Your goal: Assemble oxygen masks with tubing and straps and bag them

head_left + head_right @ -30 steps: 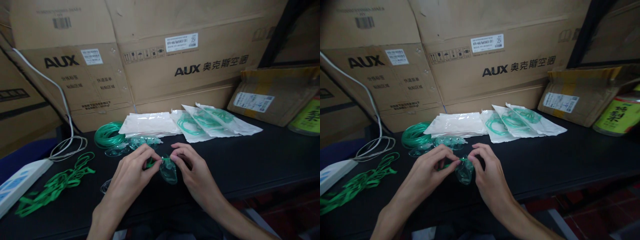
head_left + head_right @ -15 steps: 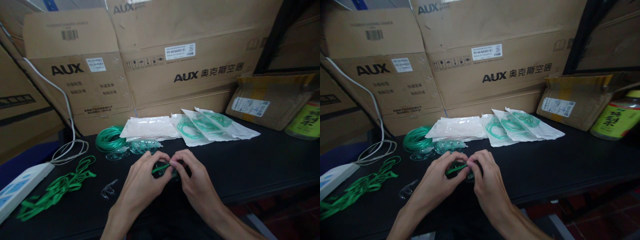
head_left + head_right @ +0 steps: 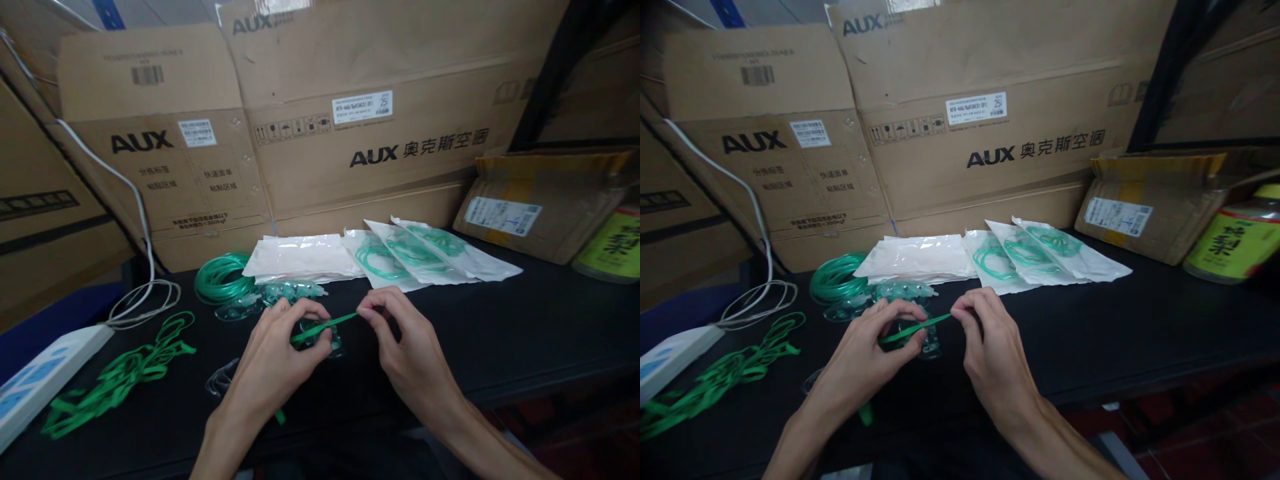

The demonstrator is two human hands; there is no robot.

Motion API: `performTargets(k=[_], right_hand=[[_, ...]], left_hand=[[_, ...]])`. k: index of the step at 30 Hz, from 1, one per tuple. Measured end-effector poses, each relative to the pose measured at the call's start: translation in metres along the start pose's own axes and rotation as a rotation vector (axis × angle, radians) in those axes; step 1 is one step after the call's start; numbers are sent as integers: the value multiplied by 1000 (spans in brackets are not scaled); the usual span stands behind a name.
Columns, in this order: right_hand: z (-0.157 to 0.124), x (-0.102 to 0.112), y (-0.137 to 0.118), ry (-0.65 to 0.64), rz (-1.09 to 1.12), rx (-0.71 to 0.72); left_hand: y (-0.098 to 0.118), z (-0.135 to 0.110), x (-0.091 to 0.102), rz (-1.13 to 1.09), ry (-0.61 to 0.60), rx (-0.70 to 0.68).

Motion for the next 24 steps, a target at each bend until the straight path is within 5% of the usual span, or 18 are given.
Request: performTargets(k=[13,20,24], right_hand=[[3,8,-2,20,11,1],[0,-16,-31,-217,294,152],[1,-11,-32,-261,280,219]], left_hand=[[-1,1,8,-23,-10,46],[-1,3,-1,-108,-91,4],[-7,4,2,-327,-164,42]])
Point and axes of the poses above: each hand's wrist, its own z-axis towards the middle knuckle, its own x-axis out of the back of the hand, y = z × x, the point moved 8 cm from there along z, towards the middle knuckle, and after that the axes turned 15 degrees about x, right-handed, at the moved point
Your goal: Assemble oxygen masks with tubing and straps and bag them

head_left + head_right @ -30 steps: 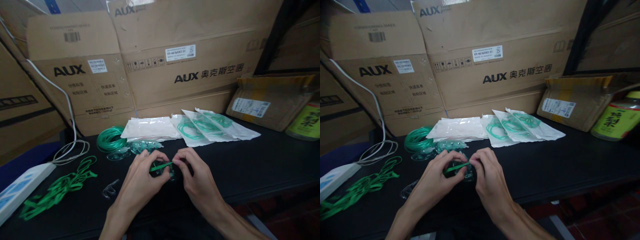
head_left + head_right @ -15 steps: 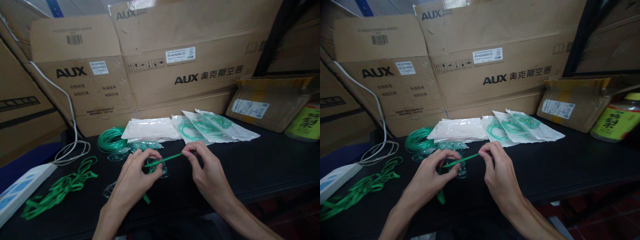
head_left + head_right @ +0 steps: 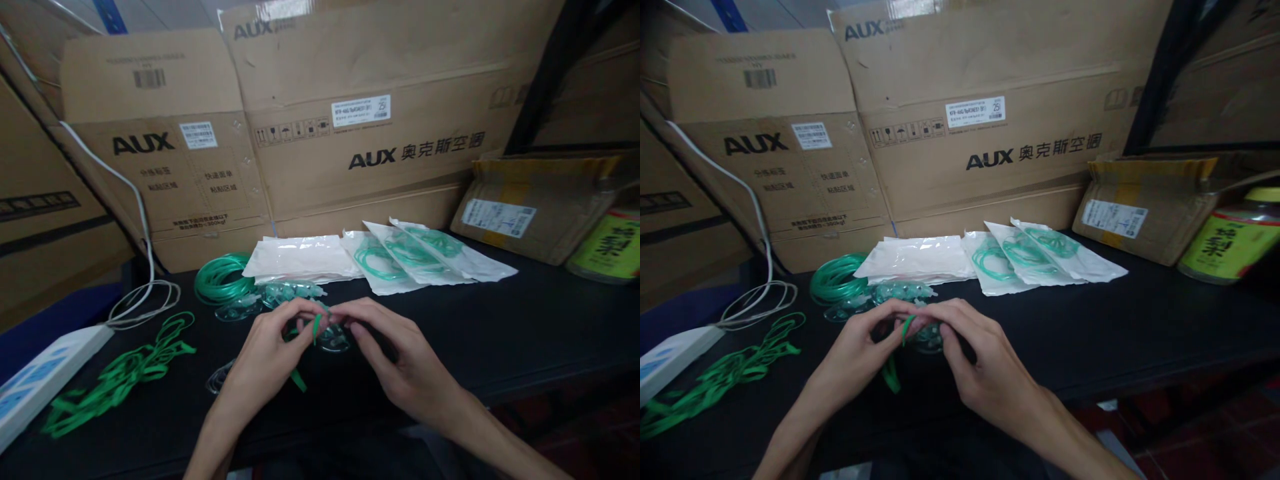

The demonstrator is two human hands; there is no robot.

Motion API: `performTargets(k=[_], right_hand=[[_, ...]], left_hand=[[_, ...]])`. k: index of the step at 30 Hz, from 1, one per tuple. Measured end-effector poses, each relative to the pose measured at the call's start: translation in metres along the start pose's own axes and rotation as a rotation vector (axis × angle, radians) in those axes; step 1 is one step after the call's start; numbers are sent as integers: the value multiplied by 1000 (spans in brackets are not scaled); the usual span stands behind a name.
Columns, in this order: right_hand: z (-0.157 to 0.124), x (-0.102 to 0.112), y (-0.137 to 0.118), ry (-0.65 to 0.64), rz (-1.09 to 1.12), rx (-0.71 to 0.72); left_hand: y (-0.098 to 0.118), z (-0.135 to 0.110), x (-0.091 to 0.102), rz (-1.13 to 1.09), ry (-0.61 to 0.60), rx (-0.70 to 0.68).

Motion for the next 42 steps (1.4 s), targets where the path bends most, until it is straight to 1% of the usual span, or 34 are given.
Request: performTargets(k=[1,3,5,6,8,10,14,18,20,24,25,26,27,28,31,33,38,40,42], right_hand=[[0,1,0,-27,-20,15],[-1,-4,1,-125,-43,35],[-4,-12,5,-225,-45,17],[-5,-15,7,-252,-39,2],[-6,-20,10,-250,-18,-9],[-6,-20,12,-209,-7,2],[-5,-13,17,-132,-75,1],[-3,2,22,-99,-158,-53],[-2,7,23,-125,-143,-78],[-2,9,27,-246,-63,-114],[-3,9,28,-282,-46,-122],[-4,9,29,-318,-29,-130],[-5,8,29,-353,-9,-139],[-5,8,30,-386,12,-150],[-7,8,30,-452,58,-186],[-7,8,30,-474,74,-204],[-9,3,27,-517,148,-225],[-9,2,26,-519,171,-227],[-8,3,27,-501,181,-239]], left_hand=[[-1,0,1,-77,-25,19],[-1,-1,2,-219,-76,50],[-1,-1,1,-326,-124,65],[0,-1,0,-364,-148,68],[0,0,-5,-410,-189,70],[-2,1,-10,-419,-217,64],[-9,4,-11,-323,-183,69],[-17,4,0,-95,-128,120],[-19,2,7,-16,-141,155],[-26,-7,11,41,-282,224],[-28,-8,12,55,-307,234],[-30,-9,13,81,-307,242],[-32,-9,17,119,-273,242],[-32,-7,21,164,-210,239],[-30,-2,32,279,37,232],[-29,0,30,330,129,242],[-33,7,9,479,209,282],[-32,9,2,511,190,273],[-29,11,-4,510,137,253]])
Point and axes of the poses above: each hand's wrist, its own z-axis towards the middle knuckle, its own x-axis out of the back of the hand, y = z × x, the point moved 8 cm from there along z, towards the middle knuckle, and after that the axes turned 15 degrees about x, right-handed, at the moved point
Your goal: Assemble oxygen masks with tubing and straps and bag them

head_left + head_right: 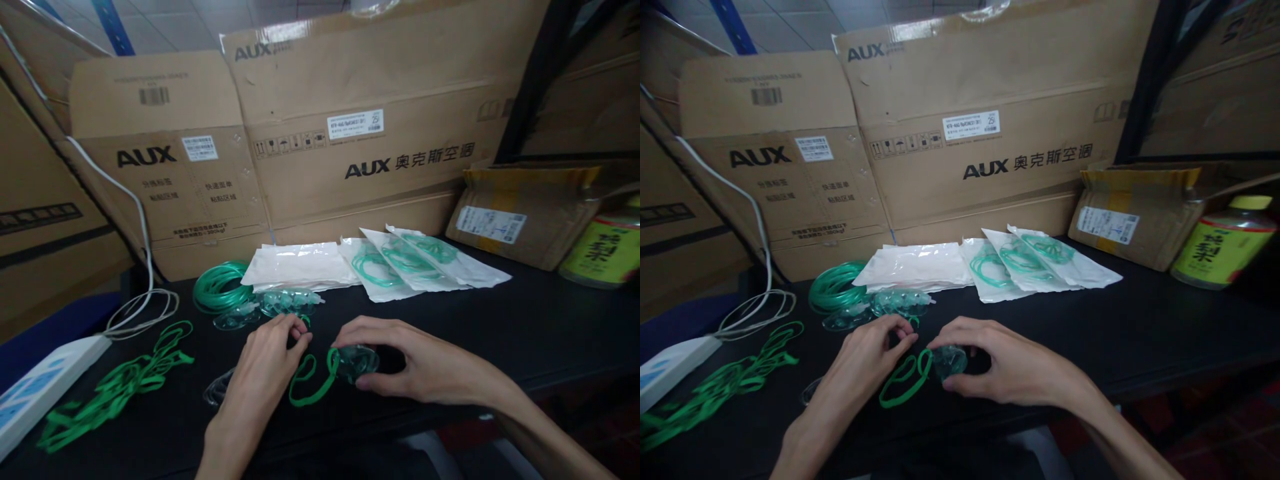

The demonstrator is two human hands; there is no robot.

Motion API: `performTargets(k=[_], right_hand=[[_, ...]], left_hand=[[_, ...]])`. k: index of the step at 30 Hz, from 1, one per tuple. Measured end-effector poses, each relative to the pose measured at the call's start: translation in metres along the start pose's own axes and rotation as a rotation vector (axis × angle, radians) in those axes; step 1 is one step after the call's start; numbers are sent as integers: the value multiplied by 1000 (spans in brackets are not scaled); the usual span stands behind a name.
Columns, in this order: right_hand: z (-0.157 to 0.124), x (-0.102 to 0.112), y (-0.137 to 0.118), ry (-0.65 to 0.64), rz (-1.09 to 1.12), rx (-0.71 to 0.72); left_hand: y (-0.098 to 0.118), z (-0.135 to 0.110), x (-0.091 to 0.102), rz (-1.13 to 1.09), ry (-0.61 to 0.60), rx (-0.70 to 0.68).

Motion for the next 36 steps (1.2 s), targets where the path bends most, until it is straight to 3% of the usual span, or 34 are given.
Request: performTargets(k=[6,13,23,27,32,36], right_hand=[[-7,8,17,105,-34,-151],[-8,10,22,136,-34,-198],[0,7,8,130,-125,-44],[-1,5,12,116,-116,-38],[-2,-1,19,83,-96,-28],[-2,1,20,134,-83,-61]], left_hand=[[-1,1,2,-42,-95,27],[-7,-6,-1,-69,-202,-103],[-1,-2,-2,-67,-41,-86],[9,-2,-7,-66,-30,-162],[6,-3,11,-178,-26,-113],[7,-9,29,-270,1,-199]])
Point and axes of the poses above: each hand's wrist, its own z-axis towards the middle knuckle, its own x-axis out of the back of the hand, y = z × x, the point moved 8 cm from there along z, towards the middle knuckle, and after that the axes turned 15 degrees about x, right-handed, at the moved point
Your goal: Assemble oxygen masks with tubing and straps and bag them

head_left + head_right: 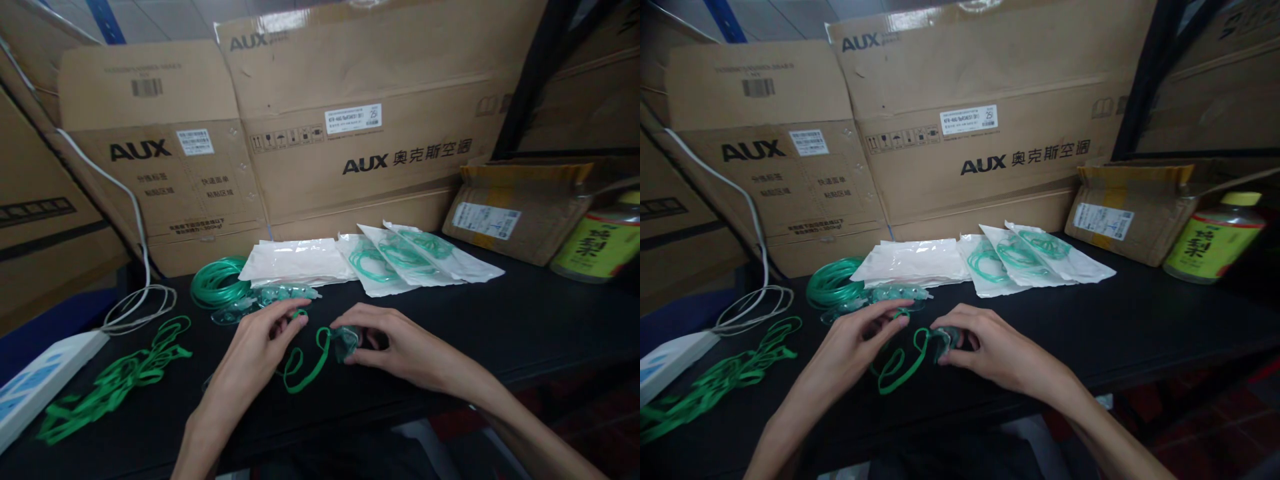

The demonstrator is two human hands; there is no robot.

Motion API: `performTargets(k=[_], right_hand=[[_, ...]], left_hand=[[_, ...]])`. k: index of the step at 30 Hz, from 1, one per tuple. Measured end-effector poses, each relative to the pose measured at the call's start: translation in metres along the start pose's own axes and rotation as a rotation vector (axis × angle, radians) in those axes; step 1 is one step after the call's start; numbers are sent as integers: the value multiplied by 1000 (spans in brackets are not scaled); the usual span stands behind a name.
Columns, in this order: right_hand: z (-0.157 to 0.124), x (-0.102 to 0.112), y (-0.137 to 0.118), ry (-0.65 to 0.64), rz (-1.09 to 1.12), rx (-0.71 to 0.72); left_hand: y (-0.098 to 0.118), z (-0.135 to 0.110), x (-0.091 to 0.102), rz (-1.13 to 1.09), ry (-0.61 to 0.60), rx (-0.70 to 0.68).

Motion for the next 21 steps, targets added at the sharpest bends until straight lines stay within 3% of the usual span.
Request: performTargets(k=[8,21], right_hand=[[0,8,3,100,16,-167],[7,-18,0,107,552,-141]], left_hand=[[7,-7,13,-64,26,-78],[18,-12,13,-189,-23,-101]])
Point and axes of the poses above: each hand's wrist, its own z-axis towards the middle knuckle, its own x-axis out of the back of the hand, y = z × x, the point moved 8 cm from there along z, towards the middle knuckle, and after that the axes turned 15 degrees about x, right-handed, at the moved point
